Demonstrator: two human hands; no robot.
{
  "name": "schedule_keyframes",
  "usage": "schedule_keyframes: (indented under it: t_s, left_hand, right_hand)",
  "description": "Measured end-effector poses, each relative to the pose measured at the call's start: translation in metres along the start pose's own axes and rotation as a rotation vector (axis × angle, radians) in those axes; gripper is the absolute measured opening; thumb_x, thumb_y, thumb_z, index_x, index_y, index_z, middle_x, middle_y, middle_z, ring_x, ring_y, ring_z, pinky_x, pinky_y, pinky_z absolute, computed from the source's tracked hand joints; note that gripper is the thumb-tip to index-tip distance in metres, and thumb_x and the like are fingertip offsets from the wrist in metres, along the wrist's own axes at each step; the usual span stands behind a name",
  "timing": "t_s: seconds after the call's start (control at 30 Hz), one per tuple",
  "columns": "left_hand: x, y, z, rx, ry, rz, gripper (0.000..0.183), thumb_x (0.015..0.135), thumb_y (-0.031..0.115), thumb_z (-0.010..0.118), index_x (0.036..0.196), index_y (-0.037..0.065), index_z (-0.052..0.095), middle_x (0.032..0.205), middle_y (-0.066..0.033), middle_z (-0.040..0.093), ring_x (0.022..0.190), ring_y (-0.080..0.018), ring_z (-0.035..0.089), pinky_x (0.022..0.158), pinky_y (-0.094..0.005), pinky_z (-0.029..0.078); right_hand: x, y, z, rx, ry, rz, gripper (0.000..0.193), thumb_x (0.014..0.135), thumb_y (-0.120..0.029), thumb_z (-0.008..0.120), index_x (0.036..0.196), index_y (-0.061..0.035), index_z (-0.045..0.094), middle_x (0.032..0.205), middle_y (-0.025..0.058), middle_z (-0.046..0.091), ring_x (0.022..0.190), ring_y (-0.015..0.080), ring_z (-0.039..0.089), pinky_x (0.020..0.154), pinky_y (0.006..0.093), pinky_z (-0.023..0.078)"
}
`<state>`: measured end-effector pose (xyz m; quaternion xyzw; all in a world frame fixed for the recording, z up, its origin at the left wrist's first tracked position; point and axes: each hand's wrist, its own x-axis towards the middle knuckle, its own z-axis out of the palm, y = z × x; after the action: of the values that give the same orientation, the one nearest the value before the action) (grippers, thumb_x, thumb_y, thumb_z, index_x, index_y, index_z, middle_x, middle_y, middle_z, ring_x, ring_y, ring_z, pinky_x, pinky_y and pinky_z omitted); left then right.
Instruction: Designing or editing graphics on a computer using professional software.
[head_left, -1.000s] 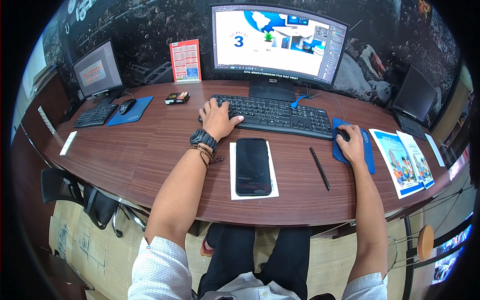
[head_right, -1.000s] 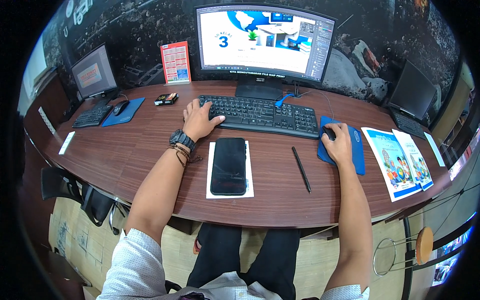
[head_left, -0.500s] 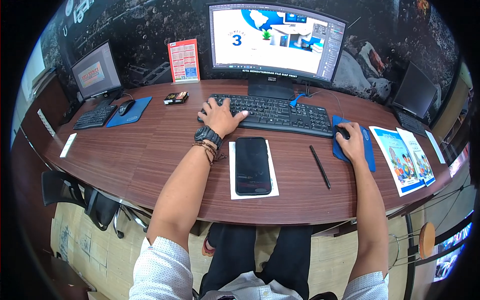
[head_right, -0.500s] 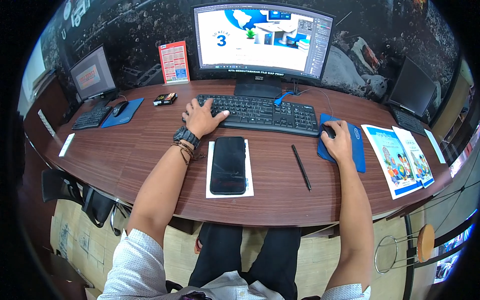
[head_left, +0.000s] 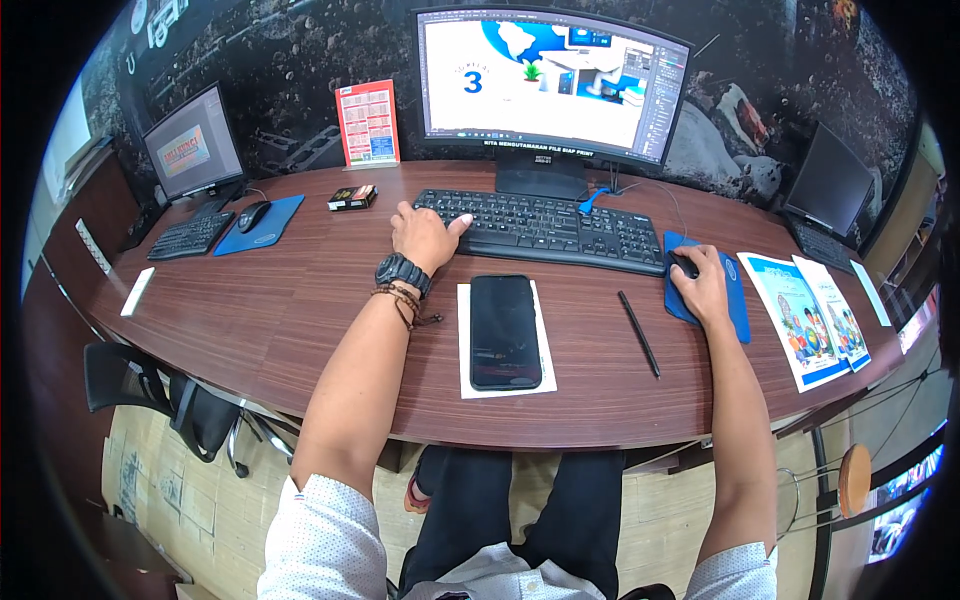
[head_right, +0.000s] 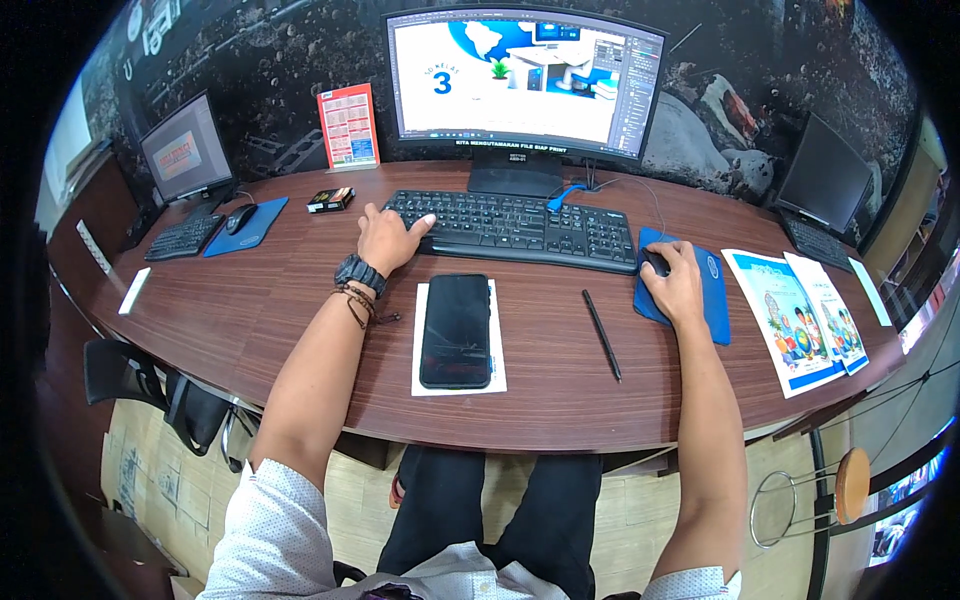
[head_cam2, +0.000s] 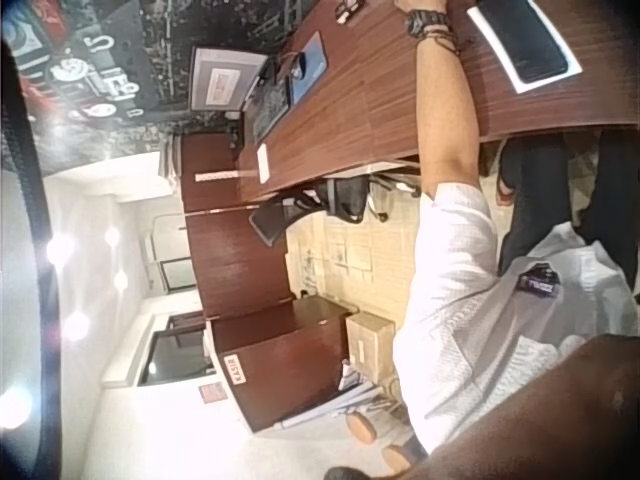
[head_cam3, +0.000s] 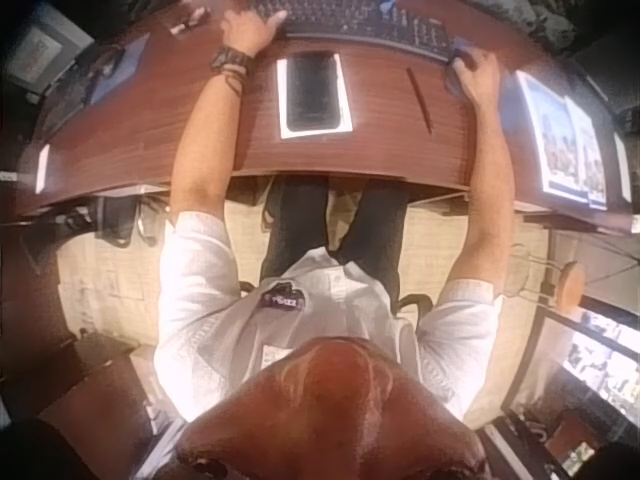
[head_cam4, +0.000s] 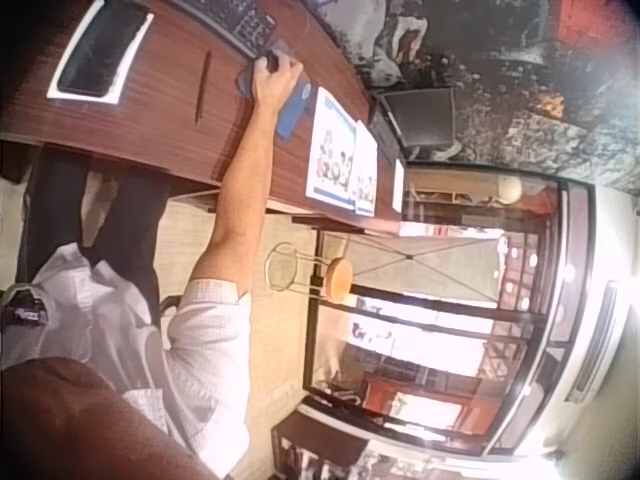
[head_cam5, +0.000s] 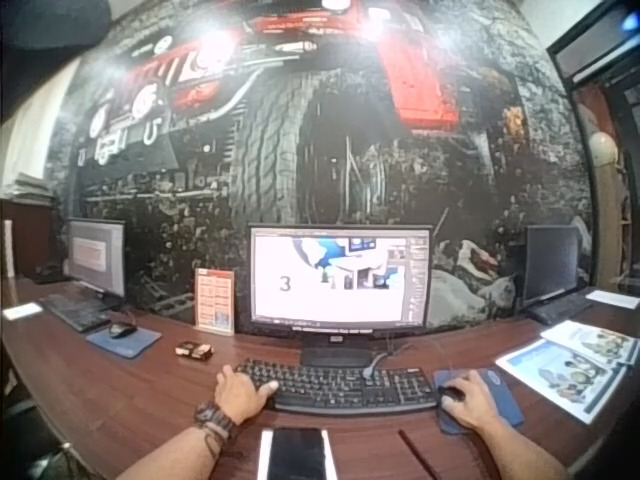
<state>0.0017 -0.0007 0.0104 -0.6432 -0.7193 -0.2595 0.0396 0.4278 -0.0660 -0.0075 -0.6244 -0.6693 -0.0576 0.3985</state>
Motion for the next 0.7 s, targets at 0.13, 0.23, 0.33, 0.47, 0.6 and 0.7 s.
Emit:
schedule_keyframes:
  t_s: [0.13, 0.23, 0.33, 0.47, 0.6, 0.7]
  left_hand:
    - [-0.0007, 0.0021, -0.0012, -0.006, -0.011, -0.003, 0.078, 0.086, 0.062, 0.063, 0.103, -0.014, 0.068, 0.124, -0.0341, 0.051, 0.114, -0.0500, 0.052, 0.092, -0.0517, 0.050]
    - [-0.0008, 0.0015, -0.0014, 0.003, -0.015, 0.005, 0.079, 0.087, 0.063, 0.063, 0.103, -0.014, 0.067, 0.123, -0.0340, 0.051, 0.113, -0.0497, 0.052, 0.092, -0.0517, 0.050]
    - [-0.0007, 0.0002, -0.0008, 0.001, -0.017, 0.010, 0.079, 0.087, 0.063, 0.062, 0.102, -0.014, 0.067, 0.123, -0.0343, 0.051, 0.113, -0.0496, 0.052, 0.092, -0.0515, 0.050]
    - [-0.0010, 0.0012, -0.0008, 0.003, -0.010, 0.013, 0.079, 0.086, 0.063, 0.063, 0.102, -0.015, 0.068, 0.123, -0.0345, 0.052, 0.113, -0.0497, 0.052, 0.092, -0.0513, 0.050]
    - [-0.0016, 0.0020, -0.0034, 0.010, -0.019, 0.014, 0.078, 0.086, 0.062, 0.064, 0.103, -0.014, 0.067, 0.124, -0.0347, 0.052, 0.113, -0.0499, 0.052, 0.093, -0.0511, 0.050]
    - [-0.0018, 0.0023, -0.0044, 0.006, -0.025, 0.009, 0.078, 0.086, 0.062, 0.064, 0.104, -0.014, 0.067, 0.124, -0.0347, 0.051, 0.114, -0.0501, 0.052, 0.094, -0.0510, 0.049]
  right_hand:
    - [0.0001, -0.0026, -0.0025, -0.005, -0.007, 0.018, 0.032, 0.079, -0.018, 0.067, 0.108, -0.0064, 0.071, 0.116, 0.0174, 0.060, 0.108, 0.0355, 0.061, 0.094, 0.0418, 0.049]
    - [0.0002, -0.0047, -0.0035, -0.002, -0.006, 0.022, 0.032, 0.079, -0.018, 0.067, 0.108, -0.0061, 0.071, 0.116, 0.0172, 0.060, 0.108, 0.0356, 0.061, 0.094, 0.0415, 0.049]
    - [-0.0002, -0.0071, -0.0049, 0.001, -0.019, 0.037, 0.032, 0.079, -0.018, 0.067, 0.108, -0.0057, 0.071, 0.116, 0.0169, 0.060, 0.108, 0.0352, 0.061, 0.095, 0.0412, 0.049]
    - [0.0001, -0.0039, -0.0036, 0.003, -0.017, 0.039, 0.033, 0.079, -0.019, 0.066, 0.109, -0.0056, 0.071, 0.115, 0.0166, 0.060, 0.109, 0.0349, 0.060, 0.095, 0.0412, 0.048]
    - [0.0003, -0.0059, -0.0048, 0.006, -0.026, 0.047, 0.033, 0.078, -0.019, 0.066, 0.109, -0.0062, 0.071, 0.115, 0.0164, 0.060, 0.109, 0.0350, 0.060, 0.096, 0.0414, 0.048]
    - [0.0004, -0.0057, -0.0042, -0.009, -0.022, 0.043, 0.033, 0.078, -0.019, 0.066, 0.108, -0.0068, 0.071, 0.115, 0.0164, 0.060, 0.109, 0.0354, 0.060, 0.096, 0.0414, 0.048]
